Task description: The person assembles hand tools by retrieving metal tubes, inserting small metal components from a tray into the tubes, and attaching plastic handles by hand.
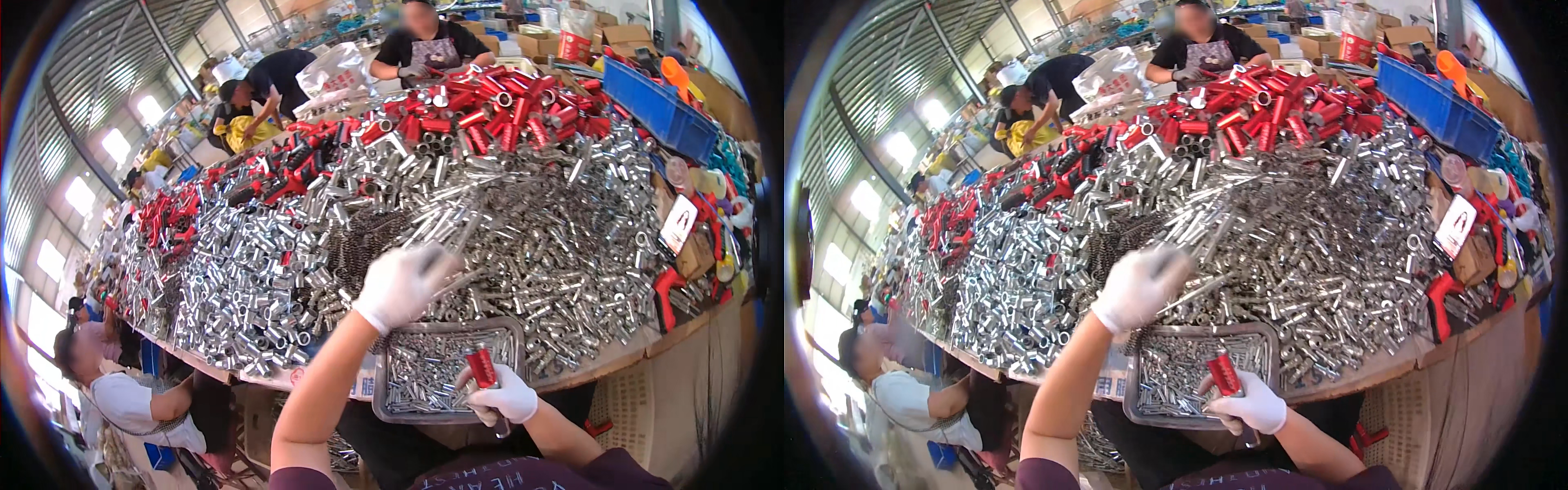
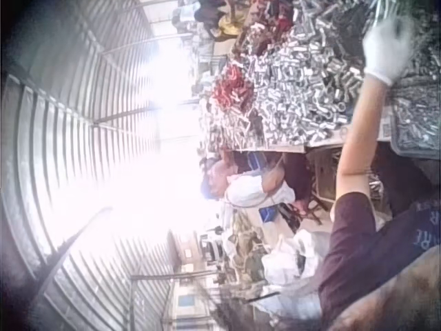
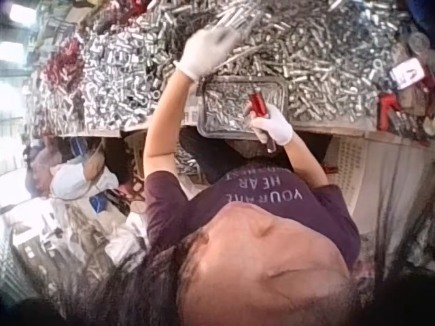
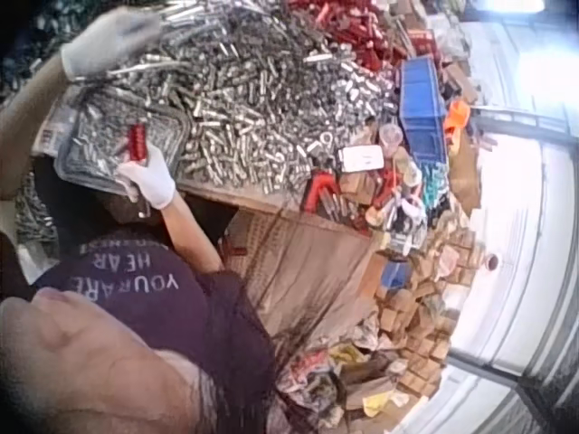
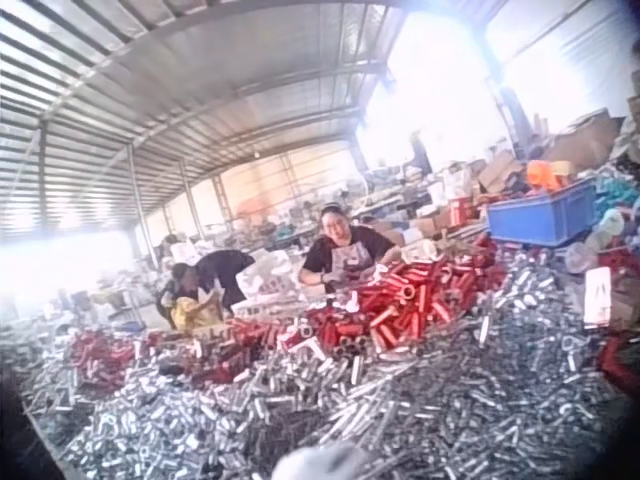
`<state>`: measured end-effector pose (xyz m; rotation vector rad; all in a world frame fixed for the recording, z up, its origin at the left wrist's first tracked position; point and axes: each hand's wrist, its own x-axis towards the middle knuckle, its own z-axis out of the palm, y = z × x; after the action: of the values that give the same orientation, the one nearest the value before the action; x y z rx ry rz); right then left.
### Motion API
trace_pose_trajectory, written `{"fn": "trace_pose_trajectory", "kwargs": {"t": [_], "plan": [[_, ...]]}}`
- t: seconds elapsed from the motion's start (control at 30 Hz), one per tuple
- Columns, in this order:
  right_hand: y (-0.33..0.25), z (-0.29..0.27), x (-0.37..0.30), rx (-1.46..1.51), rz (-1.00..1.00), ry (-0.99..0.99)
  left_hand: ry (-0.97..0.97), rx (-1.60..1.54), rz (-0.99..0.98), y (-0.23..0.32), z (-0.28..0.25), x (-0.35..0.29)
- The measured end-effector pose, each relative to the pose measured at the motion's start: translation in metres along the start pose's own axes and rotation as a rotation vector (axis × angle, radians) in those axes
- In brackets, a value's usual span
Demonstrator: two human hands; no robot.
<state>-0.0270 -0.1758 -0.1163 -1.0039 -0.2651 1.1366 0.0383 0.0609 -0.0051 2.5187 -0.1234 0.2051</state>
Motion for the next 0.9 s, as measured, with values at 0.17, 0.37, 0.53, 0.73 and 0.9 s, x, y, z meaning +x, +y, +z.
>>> {"fn": "trace_pose_trajectory", "kwargs": {"t": [0.17, 0.37, 0.53, 0.73, 0.9], "plan": [[-0.003, -0.002, 0.006, 0.096, 0.064, 0.111, 0.541, 0.192, -0.215, -0.136, -0.056, 0.077], [-0.015, 0.005, 0.011, 0.072, 0.172, 0.184, 0.548, 0.723, -0.737, -0.308, -0.128, 0.121], [-0.007, -0.001, 0.018, 0.122, 0.152, 0.226, 0.504, 0.916, -0.717, -0.388, -0.13, 0.146], [-0.006, -0.006, 0.02, 0.216, 0.25, 0.239, 0.33, 0.823, -0.699, -0.4, -0.126, 0.149], [-0.001, 0.001, 0.017, 0.25, 0.155, 0.37, 0.244, 0.657, -0.738, -0.379, -0.137, 0.136]]}}
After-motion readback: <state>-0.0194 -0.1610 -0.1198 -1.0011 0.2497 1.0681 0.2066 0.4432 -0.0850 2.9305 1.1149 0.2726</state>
